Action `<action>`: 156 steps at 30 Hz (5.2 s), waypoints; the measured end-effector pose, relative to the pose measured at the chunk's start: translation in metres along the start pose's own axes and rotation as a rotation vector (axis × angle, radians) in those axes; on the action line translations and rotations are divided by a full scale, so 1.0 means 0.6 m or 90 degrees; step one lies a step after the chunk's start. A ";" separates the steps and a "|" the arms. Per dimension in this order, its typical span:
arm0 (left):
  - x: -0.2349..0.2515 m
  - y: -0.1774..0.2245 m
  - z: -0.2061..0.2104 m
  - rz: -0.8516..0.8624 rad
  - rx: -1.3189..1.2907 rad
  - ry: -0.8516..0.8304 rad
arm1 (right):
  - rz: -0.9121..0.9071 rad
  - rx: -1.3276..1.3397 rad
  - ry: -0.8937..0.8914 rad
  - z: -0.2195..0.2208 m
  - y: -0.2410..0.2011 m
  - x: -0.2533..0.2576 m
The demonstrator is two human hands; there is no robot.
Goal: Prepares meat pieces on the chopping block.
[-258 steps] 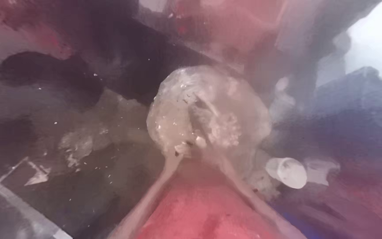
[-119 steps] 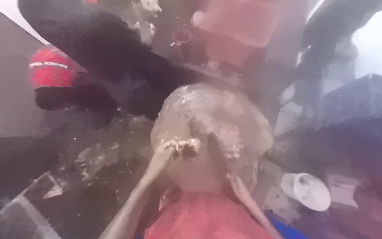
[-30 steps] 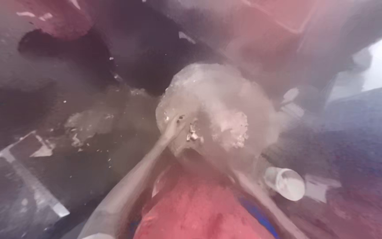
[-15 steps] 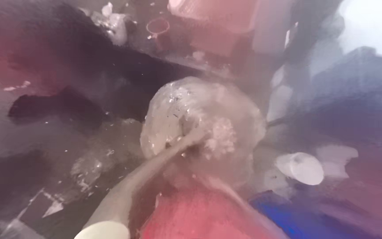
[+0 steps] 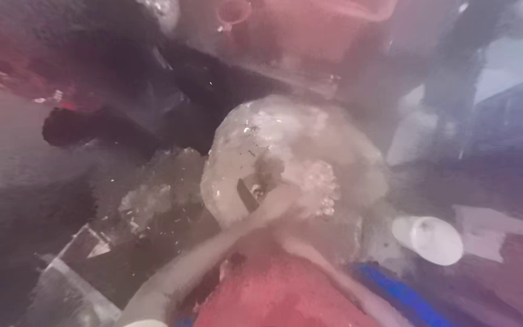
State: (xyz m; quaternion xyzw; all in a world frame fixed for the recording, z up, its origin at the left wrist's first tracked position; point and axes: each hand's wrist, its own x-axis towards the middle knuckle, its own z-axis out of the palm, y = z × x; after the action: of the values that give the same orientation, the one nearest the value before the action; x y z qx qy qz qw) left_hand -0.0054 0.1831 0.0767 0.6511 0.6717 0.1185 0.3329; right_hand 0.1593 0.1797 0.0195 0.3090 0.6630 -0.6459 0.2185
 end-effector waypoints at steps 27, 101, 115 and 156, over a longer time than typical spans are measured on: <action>-0.220 -0.130 0.198 -0.468 -1.076 0.060 | -0.045 -0.253 0.286 0.039 0.006 -0.056; -0.246 -0.060 0.014 -0.128 -0.454 -0.155 | 0.076 -0.319 0.087 0.054 0.044 -0.099; 0.014 -0.068 0.078 -0.005 0.212 -0.061 | -0.064 -0.373 0.049 0.017 0.067 -0.096; -0.173 -0.098 0.196 -0.383 -0.443 0.114 | -0.121 -0.077 0.361 0.003 -0.040 -0.156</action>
State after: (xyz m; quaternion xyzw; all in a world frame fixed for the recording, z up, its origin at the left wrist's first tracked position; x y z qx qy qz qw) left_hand 0.0114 0.0445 -0.0158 0.2642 0.7770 0.2906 0.4919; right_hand 0.2089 0.1665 0.1013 0.4001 0.7608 -0.5106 -0.0183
